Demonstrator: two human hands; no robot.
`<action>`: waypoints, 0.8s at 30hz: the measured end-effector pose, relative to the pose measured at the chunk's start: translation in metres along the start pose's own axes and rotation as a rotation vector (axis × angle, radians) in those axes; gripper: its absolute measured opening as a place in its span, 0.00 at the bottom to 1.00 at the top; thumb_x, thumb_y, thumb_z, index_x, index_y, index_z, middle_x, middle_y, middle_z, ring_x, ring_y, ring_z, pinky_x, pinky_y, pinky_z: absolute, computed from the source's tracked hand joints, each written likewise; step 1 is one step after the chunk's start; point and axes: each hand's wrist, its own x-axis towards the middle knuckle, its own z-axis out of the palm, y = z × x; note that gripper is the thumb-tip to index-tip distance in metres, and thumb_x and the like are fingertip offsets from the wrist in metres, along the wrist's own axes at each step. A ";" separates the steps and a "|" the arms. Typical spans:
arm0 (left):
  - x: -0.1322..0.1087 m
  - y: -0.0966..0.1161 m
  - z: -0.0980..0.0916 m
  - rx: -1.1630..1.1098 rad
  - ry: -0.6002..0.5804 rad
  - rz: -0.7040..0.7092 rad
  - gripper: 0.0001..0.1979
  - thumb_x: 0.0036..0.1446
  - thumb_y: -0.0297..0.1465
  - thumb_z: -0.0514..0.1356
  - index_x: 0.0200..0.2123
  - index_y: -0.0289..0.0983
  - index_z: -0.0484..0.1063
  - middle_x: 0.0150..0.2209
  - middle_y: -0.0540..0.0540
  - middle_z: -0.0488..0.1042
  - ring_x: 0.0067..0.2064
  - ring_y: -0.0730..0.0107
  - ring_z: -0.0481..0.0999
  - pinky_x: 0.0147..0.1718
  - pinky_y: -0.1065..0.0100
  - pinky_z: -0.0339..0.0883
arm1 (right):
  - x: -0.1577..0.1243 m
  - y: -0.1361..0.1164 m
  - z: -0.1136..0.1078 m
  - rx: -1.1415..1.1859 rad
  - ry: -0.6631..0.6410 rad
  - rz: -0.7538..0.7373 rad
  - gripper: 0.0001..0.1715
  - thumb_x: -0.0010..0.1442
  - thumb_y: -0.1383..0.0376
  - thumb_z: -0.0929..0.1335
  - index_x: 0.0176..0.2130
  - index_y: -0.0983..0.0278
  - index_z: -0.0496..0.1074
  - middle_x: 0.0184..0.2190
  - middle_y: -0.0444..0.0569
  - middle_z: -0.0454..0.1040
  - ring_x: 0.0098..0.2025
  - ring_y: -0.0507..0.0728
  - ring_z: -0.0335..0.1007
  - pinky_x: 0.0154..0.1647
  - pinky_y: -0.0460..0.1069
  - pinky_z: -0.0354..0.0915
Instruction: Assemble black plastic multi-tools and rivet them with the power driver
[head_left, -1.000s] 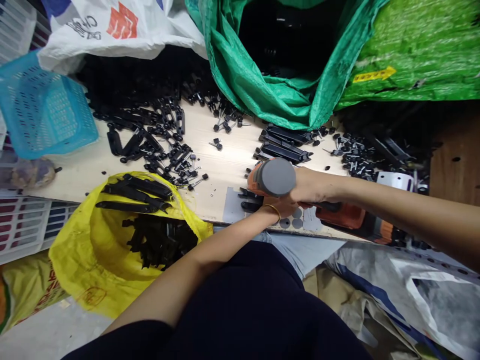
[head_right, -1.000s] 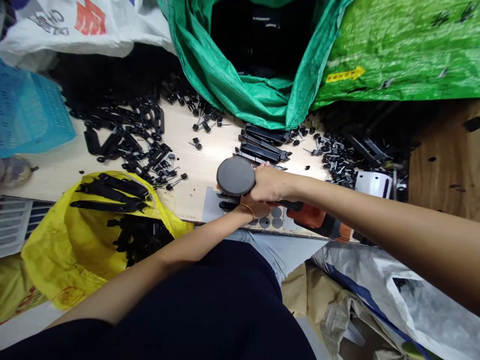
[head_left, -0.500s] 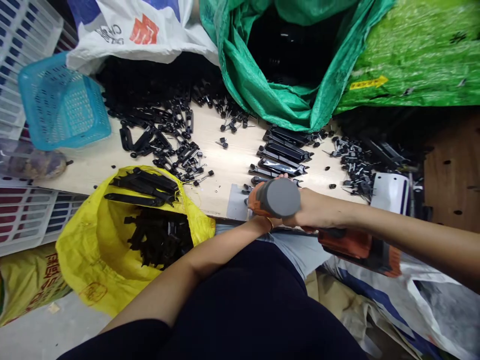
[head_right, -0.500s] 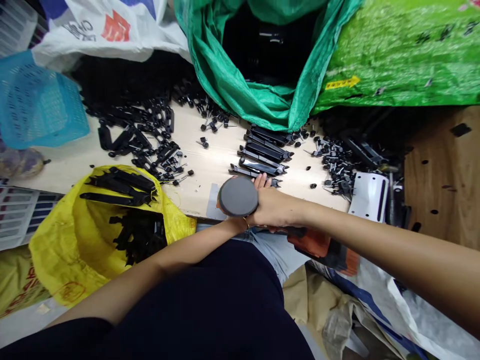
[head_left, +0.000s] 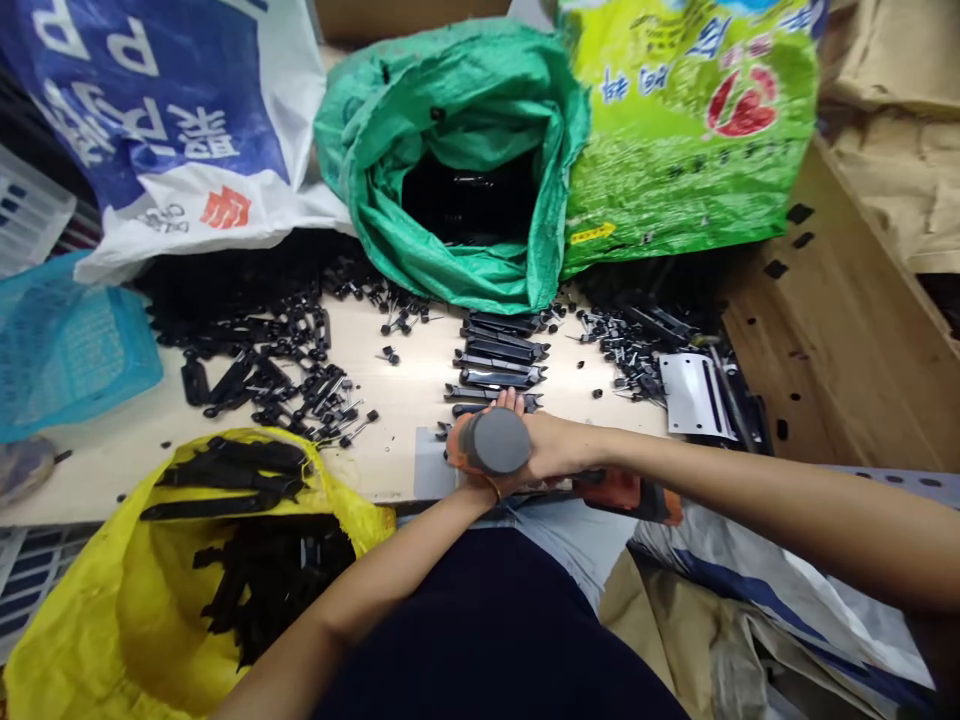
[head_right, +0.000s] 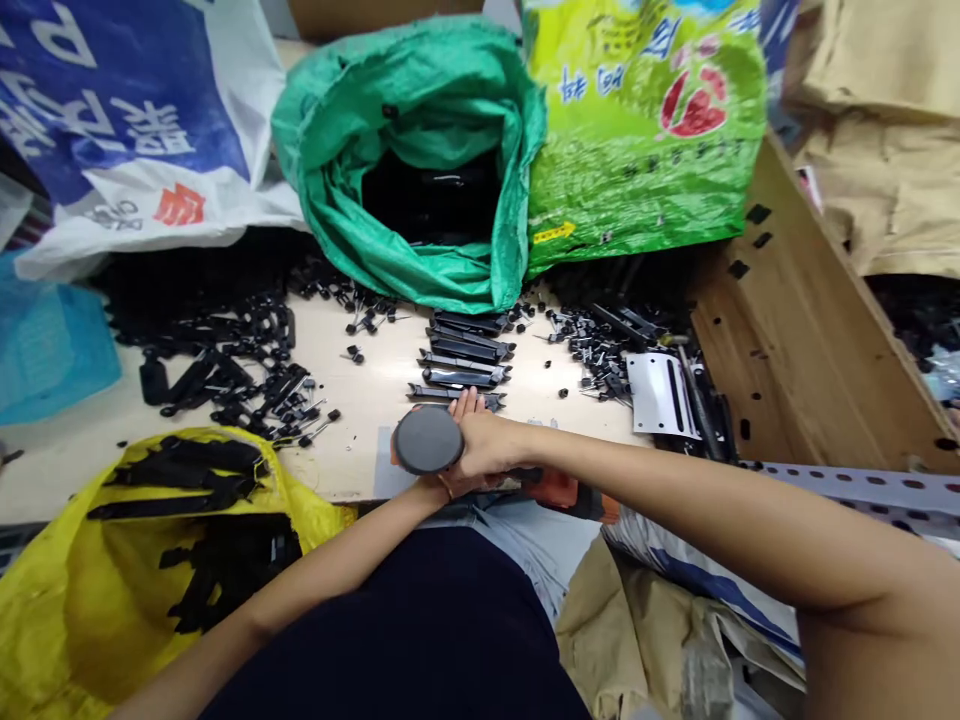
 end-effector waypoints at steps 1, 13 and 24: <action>0.001 -0.002 -0.004 0.014 -0.016 0.041 0.34 0.56 0.47 0.51 0.61 0.34 0.56 0.60 0.38 0.62 0.64 0.49 0.54 0.63 0.55 0.48 | -0.008 0.004 -0.010 0.032 -0.005 0.033 0.15 0.37 0.67 0.70 0.31 0.65 0.70 0.21 0.45 0.71 0.23 0.55 0.69 0.24 0.48 0.69; 0.156 -0.047 -0.035 0.230 0.074 0.027 0.30 0.60 0.37 0.51 0.61 0.25 0.55 0.61 0.33 0.60 0.64 0.52 0.56 0.64 0.55 0.44 | -0.011 0.048 -0.137 0.424 0.338 0.326 0.12 0.38 0.68 0.68 0.29 0.67 0.66 0.19 0.45 0.72 0.13 0.47 0.60 0.11 0.42 0.55; 0.157 -0.047 -0.010 0.304 0.018 0.019 0.29 0.64 0.36 0.44 0.64 0.25 0.49 0.64 0.35 0.54 0.66 0.53 0.49 0.64 0.55 0.44 | 0.037 0.037 -0.170 0.090 0.150 0.409 0.15 0.37 0.73 0.66 0.31 0.66 0.69 0.12 0.39 0.64 0.11 0.48 0.57 0.10 0.43 0.55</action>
